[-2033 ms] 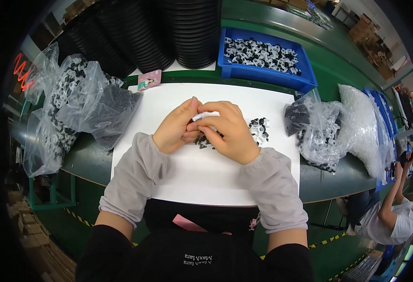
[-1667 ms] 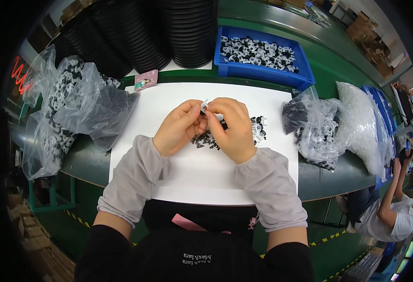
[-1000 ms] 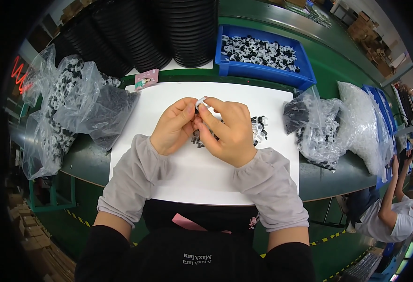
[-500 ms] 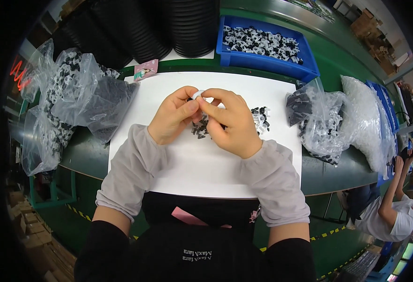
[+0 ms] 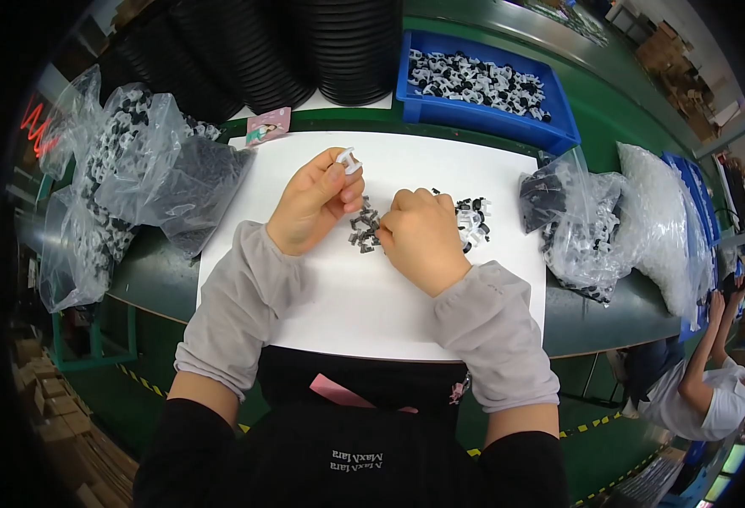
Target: Assembling small electronic components onto white plastic circular bases at a factory workbench.
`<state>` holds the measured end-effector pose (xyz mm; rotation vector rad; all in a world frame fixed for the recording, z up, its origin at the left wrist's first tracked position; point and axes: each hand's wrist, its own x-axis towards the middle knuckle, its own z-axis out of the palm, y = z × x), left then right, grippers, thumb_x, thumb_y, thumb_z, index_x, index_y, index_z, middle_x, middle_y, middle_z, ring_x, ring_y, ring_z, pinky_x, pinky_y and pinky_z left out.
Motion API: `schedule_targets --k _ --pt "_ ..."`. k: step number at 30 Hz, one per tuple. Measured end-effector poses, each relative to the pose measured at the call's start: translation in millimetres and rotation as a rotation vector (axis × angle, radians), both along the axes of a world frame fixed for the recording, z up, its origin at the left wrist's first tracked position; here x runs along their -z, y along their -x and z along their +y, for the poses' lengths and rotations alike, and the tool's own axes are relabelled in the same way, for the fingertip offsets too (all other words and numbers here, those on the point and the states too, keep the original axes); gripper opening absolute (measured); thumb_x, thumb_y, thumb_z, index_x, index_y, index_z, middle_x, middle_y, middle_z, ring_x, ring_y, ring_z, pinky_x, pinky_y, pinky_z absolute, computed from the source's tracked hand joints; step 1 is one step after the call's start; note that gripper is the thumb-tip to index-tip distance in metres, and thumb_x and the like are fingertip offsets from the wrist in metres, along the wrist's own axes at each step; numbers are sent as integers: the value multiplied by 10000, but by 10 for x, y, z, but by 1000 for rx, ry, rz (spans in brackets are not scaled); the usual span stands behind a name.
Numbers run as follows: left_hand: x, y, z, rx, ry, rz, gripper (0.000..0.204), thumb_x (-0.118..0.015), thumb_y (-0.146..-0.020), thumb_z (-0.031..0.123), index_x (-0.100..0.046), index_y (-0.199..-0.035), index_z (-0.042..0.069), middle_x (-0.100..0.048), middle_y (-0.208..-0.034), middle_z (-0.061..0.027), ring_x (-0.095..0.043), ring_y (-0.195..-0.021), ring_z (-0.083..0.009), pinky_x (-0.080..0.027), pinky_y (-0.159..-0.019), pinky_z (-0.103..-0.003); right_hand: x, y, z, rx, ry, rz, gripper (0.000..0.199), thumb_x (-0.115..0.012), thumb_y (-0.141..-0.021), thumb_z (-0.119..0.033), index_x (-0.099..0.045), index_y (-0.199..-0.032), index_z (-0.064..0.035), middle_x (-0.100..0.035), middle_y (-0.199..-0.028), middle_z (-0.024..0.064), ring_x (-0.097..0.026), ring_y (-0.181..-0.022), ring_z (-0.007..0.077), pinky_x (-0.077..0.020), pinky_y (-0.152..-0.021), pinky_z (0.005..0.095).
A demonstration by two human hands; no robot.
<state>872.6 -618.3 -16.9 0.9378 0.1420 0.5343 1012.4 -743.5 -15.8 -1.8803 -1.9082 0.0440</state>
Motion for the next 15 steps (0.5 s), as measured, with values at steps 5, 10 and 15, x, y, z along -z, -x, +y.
schedule_targets --k 5,10,15 --pt "11 5 7 -5 -6 -9 268 -579 -939 284 -498 -1063 62 -454 -862 4 -421 -759 -101 -391 -673 -247 43 16 15 36 -102 -70 32 -693 -719 -117 -695 -746 -100 -587 -774 9 -551 -799 214 -371 -731 370" --pt "19 0 6 0 -15 -6 268 -579 -939 279 -497 -1070 60 -457 -864 2 -425 -760 -104 -393 -674 -250 79 -5 10 42 -74 -9 16 -688 -716 -95 -682 -731 -92 -583 -771 17 -558 -803 225 -378 -713 369" --pt "11 12 14 4 -14 -11 274 -579 -939 278 -495 -1077 57 -462 -868 1 -428 -764 -105 -396 -679 -253 89 -12 42 14 -69 53 18 -673 -726 -83 -669 -735 -68 -584 -771 41 -562 -779 253 -387 -696 395"
